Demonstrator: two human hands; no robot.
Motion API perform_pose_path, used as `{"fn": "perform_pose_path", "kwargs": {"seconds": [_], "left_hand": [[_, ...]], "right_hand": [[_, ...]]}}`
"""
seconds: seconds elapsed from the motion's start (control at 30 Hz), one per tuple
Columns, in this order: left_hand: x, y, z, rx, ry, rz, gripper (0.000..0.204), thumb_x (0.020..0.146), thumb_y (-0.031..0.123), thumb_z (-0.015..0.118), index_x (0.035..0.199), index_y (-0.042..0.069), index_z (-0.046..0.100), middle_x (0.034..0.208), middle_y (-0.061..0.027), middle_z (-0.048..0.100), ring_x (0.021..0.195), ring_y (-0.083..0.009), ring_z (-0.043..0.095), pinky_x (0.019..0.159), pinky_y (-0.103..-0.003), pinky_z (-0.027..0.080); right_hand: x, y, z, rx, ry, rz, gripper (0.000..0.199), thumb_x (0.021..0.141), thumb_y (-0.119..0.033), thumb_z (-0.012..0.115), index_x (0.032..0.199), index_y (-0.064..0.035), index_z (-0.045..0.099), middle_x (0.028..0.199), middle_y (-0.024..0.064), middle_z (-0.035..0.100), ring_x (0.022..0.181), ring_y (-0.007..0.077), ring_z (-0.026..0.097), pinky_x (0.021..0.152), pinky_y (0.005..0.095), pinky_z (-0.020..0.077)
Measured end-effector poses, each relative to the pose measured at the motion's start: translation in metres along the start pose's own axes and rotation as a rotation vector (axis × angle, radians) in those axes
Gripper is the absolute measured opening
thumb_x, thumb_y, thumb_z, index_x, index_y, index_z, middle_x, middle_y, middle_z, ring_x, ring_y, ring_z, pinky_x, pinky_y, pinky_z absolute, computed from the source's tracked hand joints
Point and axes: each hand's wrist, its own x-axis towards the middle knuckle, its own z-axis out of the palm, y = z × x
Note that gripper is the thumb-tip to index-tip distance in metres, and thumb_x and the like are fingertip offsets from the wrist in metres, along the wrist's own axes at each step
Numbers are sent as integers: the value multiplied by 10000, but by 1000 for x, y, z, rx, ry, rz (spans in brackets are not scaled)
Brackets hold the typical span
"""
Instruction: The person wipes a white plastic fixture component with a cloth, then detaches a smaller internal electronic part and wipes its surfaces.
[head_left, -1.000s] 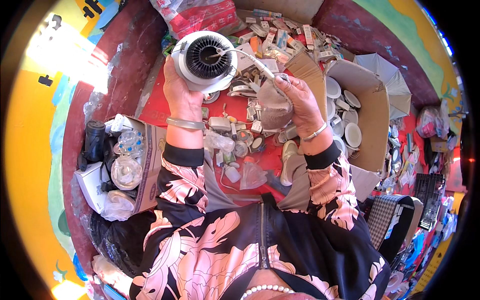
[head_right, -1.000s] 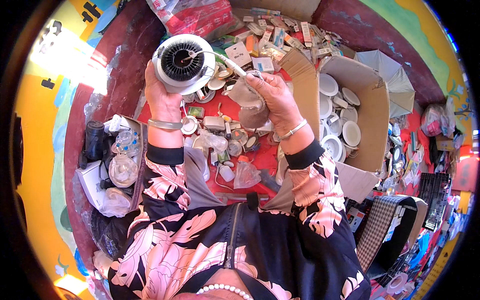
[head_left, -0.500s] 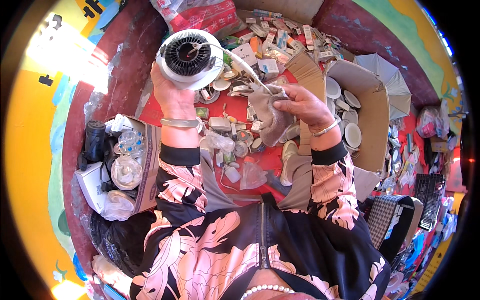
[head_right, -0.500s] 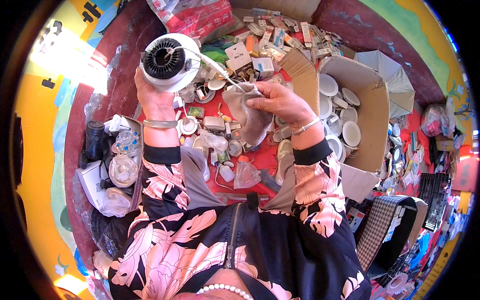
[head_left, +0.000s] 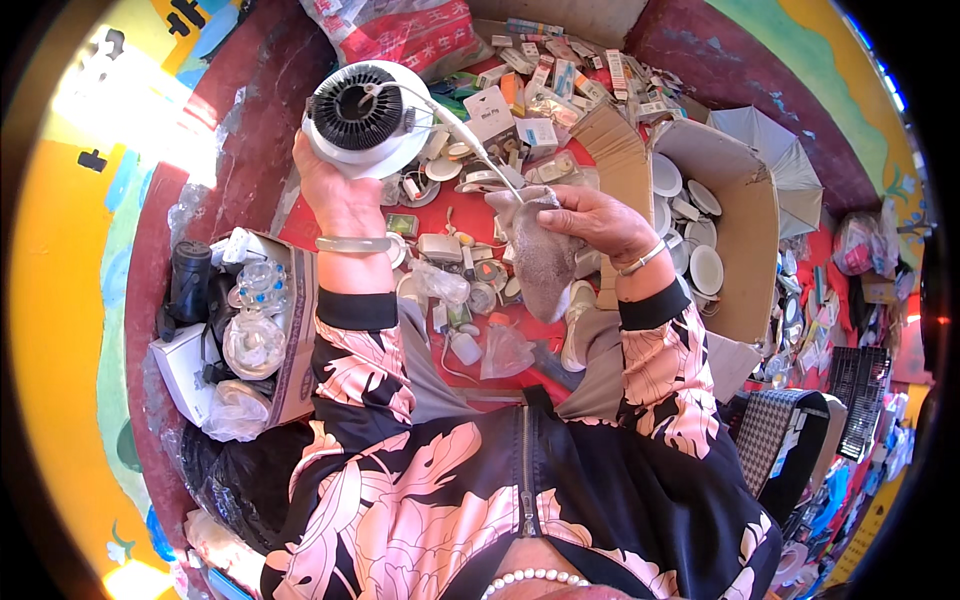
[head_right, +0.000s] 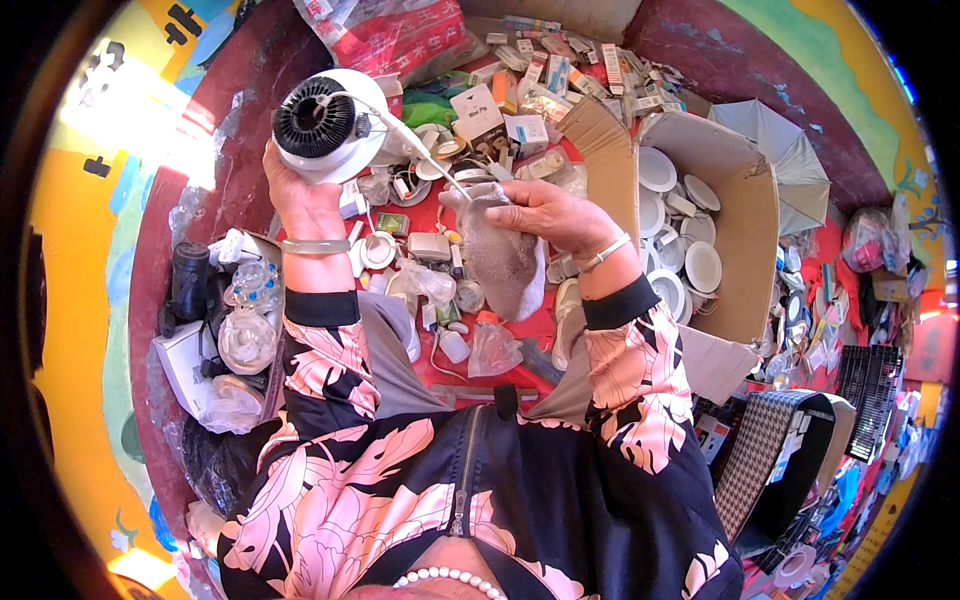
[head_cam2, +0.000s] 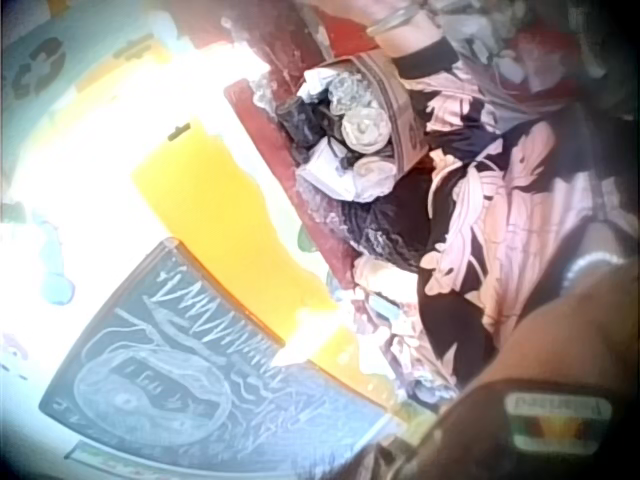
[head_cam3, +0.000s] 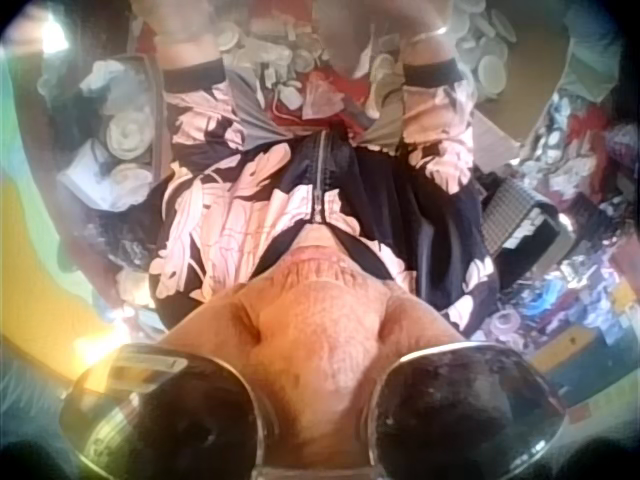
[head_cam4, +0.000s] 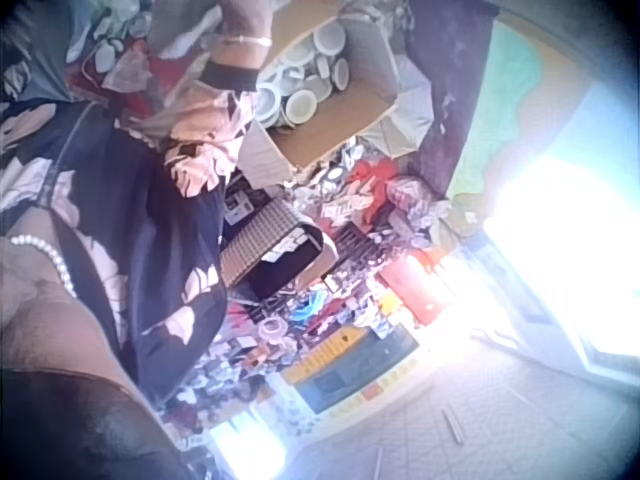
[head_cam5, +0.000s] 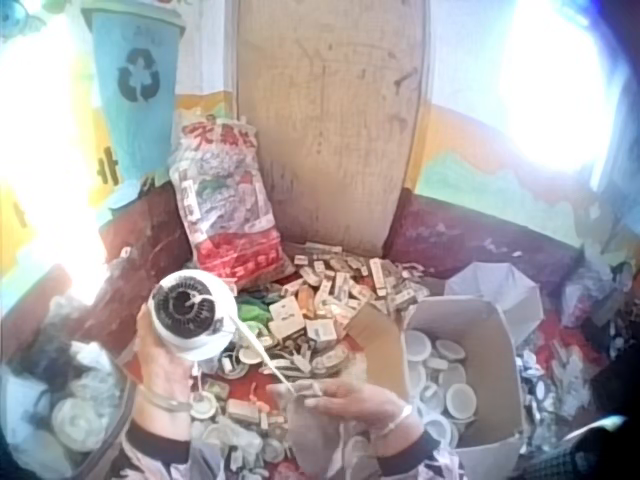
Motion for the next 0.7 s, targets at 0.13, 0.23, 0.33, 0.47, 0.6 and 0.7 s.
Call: {"fn": "perform_pose_path", "kwargs": {"seconds": [0.13,0.23,0.33,0.47,0.6,0.7], "left_hand": [[0,5,1,51,52,34,402,869,346,424,1066,50,611,1070,-125,630,991,-285,604,871,-464,492],[2,11,-1,62,86,60,404,866,350,425,1069,54,612,1076,-124,629,996,-283,602,874,-471,488],[7,13,-3,51,75,67,401,866,335,423,1082,50,605,1091,-128,622,1019,-289,591,897,-478,472],[13,20,-12,-28,29,77,391,866,304,423,1096,37,592,1114,-135,610,1049,-299,574,926,-477,452],[14,26,-10,-49,21,113,372,868,275,431,1097,29,590,1111,-142,609,1050,-300,573,925,-472,454],[13,33,-11,-70,51,123,368,869,264,429,1095,21,590,1108,-144,611,1048,-295,575,922,-473,457]], "right_hand": [[0,6,-5,144,67,51,344,899,-175,563,1199,-9,542,1044,12,599,922,94,546,812,236,432],[0,6,-4,303,67,13,318,904,-148,542,1191,-10,542,1049,41,607,941,126,571,834,255,443],[4,23,-13,485,63,-34,301,912,-148,519,1184,-19,527,1049,70,613,959,165,589,864,299,456],[14,28,-3,807,102,-108,321,917,-198,516,1194,-38,486,1058,84,605,965,205,599,880,355,464],[24,37,-3,897,113,-19,388,902,-211,551,1234,-41,446,1084,73,586,971,197,596,870,354,475],[18,43,3,624,-46,-20,429,878,-169,589,1253,-35,429,1093,56,574,976,172,588,860,334,482]]}}
